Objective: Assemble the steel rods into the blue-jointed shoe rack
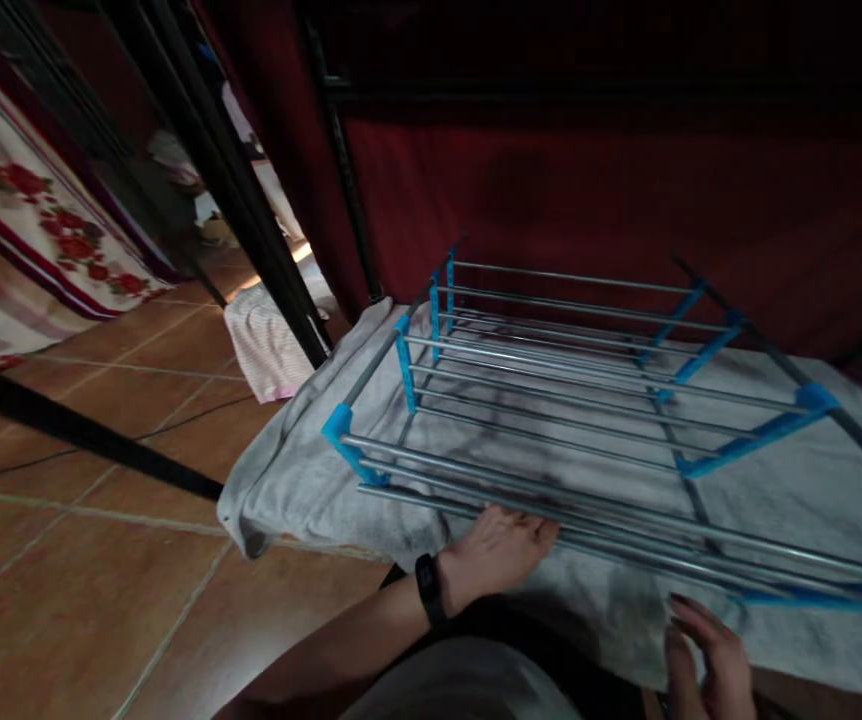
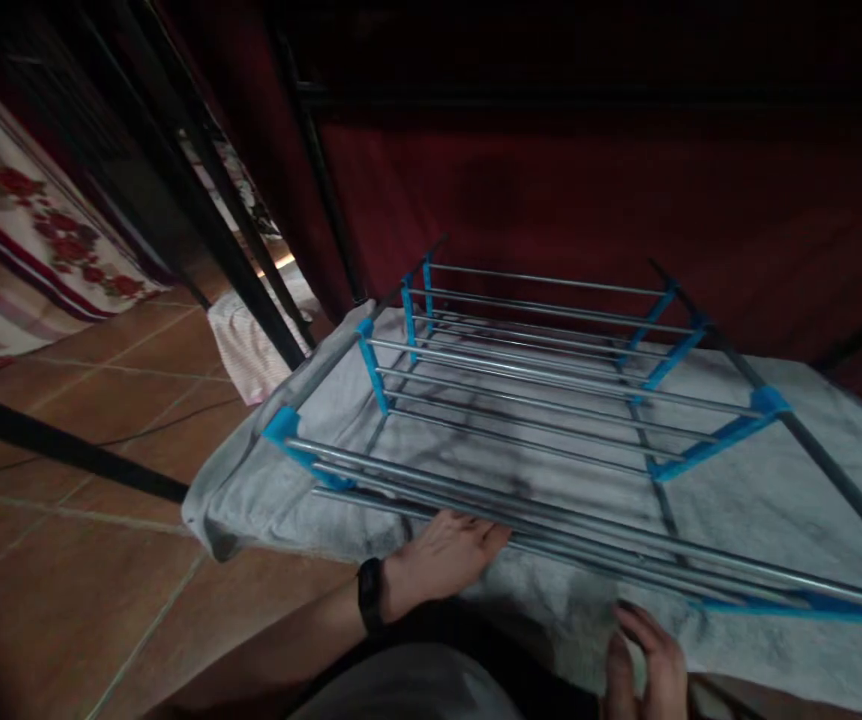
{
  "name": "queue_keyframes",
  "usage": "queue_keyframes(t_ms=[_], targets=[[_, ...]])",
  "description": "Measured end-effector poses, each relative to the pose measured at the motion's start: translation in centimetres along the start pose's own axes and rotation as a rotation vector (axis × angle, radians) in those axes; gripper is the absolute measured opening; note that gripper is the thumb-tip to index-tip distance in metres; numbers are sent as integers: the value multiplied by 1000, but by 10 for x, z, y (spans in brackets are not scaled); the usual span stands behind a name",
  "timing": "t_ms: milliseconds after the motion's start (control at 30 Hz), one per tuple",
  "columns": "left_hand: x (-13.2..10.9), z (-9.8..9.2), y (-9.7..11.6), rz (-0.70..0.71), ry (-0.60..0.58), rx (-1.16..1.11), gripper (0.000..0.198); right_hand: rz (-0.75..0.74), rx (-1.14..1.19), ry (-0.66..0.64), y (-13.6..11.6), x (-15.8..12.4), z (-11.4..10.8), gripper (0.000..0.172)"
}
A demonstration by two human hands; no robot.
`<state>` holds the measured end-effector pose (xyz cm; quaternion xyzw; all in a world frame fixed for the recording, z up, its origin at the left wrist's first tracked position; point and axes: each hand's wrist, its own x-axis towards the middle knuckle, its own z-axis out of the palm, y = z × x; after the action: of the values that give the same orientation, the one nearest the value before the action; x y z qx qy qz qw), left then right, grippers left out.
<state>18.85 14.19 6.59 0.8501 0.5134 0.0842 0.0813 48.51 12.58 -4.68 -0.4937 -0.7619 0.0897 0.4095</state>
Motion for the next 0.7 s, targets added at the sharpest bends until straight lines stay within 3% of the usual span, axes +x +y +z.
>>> queue_keyframes(t_ms=[133,233,333,433,500,600,667,700], targets=[[-3,1,1,17,51,1,31,-285,-85,-148,-57,38,28,35],[-2,3,-2,30,126,-5,42,-411,-200,-287,-81,69,51,30],[-2,6,-4,5,172,7,40,-464,-287,-385,-81,84,63,25],[-9,8,-5,-18,244,21,36,-510,-328,-396,-68,88,66,31],[-25,10,-6,-19,321,35,38,-541,-345,-384,-59,87,67,38],[-67,16,-16,-7,476,28,40,-558,-359,-392,-50,84,67,45],[-101,19,-30,-108,574,-39,34,-548,-371,-408,-47,82,68,48],[-117,20,-40,-228,679,-89,24,-541,-378,-411,-45,81,68,49]])
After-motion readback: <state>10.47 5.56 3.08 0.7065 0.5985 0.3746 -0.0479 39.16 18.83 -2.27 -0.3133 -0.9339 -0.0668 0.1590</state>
